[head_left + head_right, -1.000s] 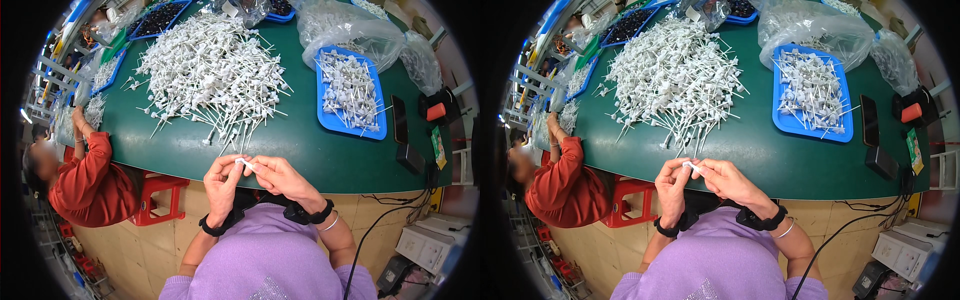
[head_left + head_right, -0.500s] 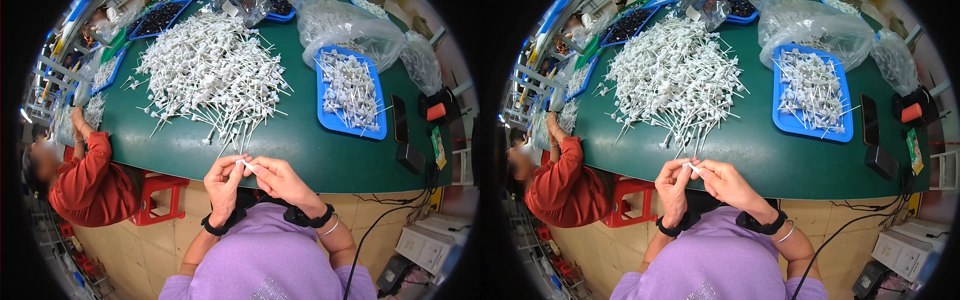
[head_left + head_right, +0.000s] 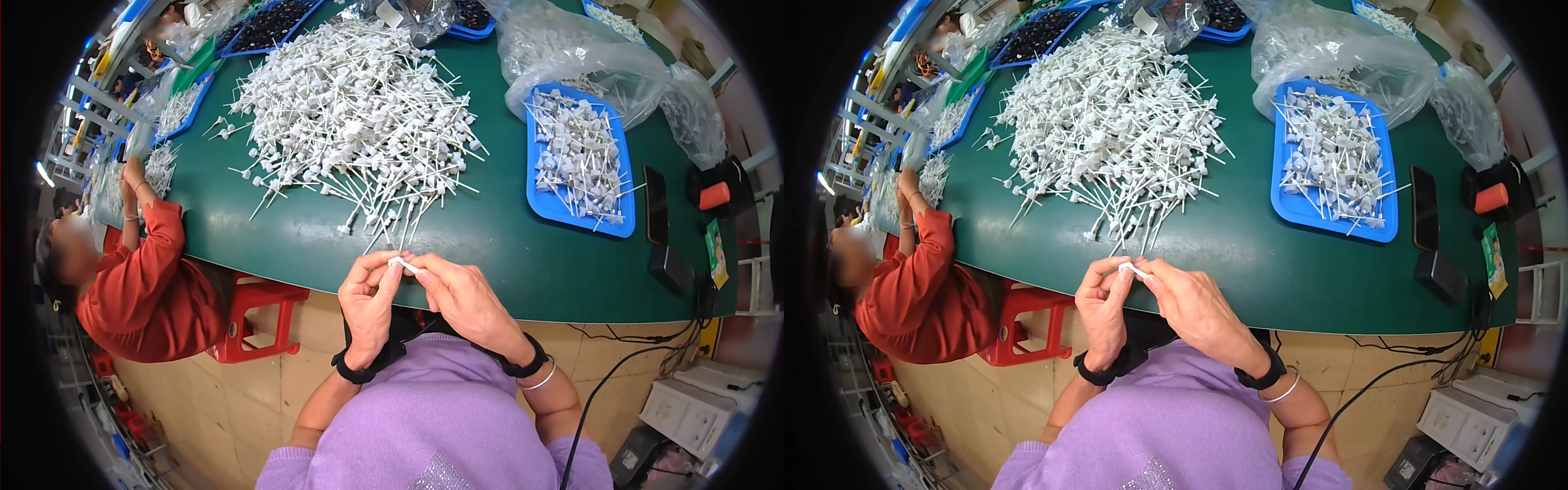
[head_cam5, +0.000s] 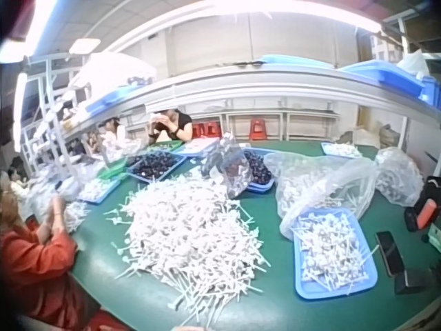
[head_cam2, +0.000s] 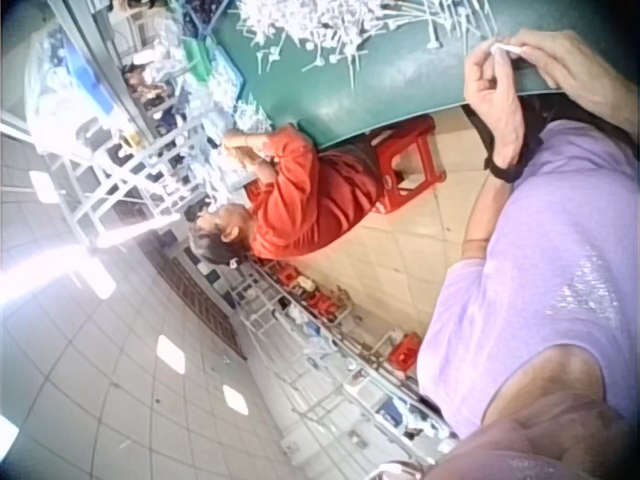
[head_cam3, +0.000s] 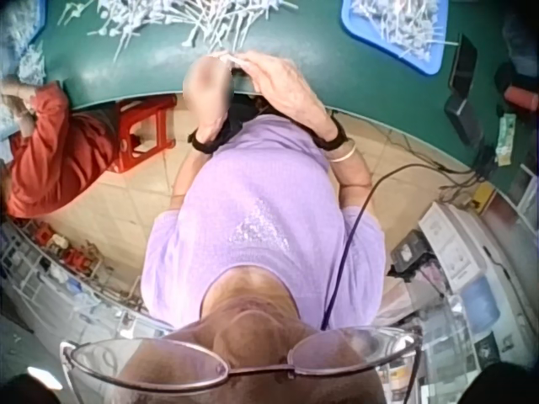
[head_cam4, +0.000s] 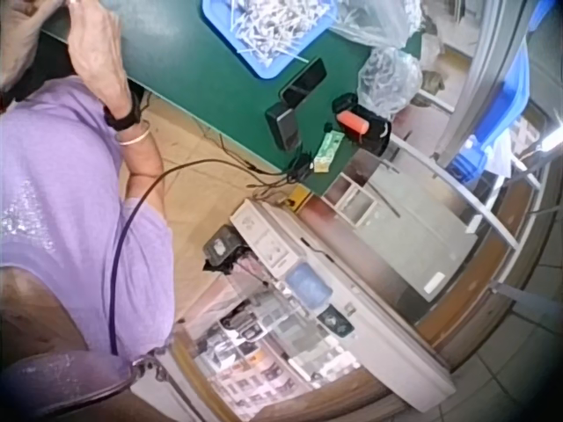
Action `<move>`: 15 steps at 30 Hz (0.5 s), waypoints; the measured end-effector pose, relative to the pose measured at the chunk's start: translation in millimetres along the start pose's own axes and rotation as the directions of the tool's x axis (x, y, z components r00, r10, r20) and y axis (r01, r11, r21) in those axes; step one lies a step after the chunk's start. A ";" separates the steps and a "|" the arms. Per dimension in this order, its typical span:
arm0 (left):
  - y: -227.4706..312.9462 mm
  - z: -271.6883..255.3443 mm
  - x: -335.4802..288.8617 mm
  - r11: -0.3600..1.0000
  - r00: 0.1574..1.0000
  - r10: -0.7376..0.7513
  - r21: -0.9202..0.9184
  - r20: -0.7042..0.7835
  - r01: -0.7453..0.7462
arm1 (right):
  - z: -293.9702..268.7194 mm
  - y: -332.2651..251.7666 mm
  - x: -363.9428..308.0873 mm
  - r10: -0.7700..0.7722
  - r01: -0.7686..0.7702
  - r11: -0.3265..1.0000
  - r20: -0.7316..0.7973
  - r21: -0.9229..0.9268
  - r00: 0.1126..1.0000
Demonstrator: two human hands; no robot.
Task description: Manually assemble small white plastic components by fitting parts together on a workstation table.
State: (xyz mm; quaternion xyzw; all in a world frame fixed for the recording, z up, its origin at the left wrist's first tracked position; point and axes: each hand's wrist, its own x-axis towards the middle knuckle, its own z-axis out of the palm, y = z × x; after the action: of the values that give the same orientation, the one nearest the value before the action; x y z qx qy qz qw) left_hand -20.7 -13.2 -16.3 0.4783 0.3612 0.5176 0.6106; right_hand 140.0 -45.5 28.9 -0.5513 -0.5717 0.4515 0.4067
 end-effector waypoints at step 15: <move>1.0 -8.3 0.5 0.961 0.997 0.069 0.268 0.015 -0.071 | 6.0 3.4 2.3 -0.176 0.156 0.903 -0.013 -0.400 0.984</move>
State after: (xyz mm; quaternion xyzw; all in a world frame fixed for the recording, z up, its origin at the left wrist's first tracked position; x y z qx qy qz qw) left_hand -28.7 -11.0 -17.7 0.5705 0.4091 0.4837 0.5227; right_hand 135.0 -43.7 24.0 -0.5825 -0.6861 0.2760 0.3372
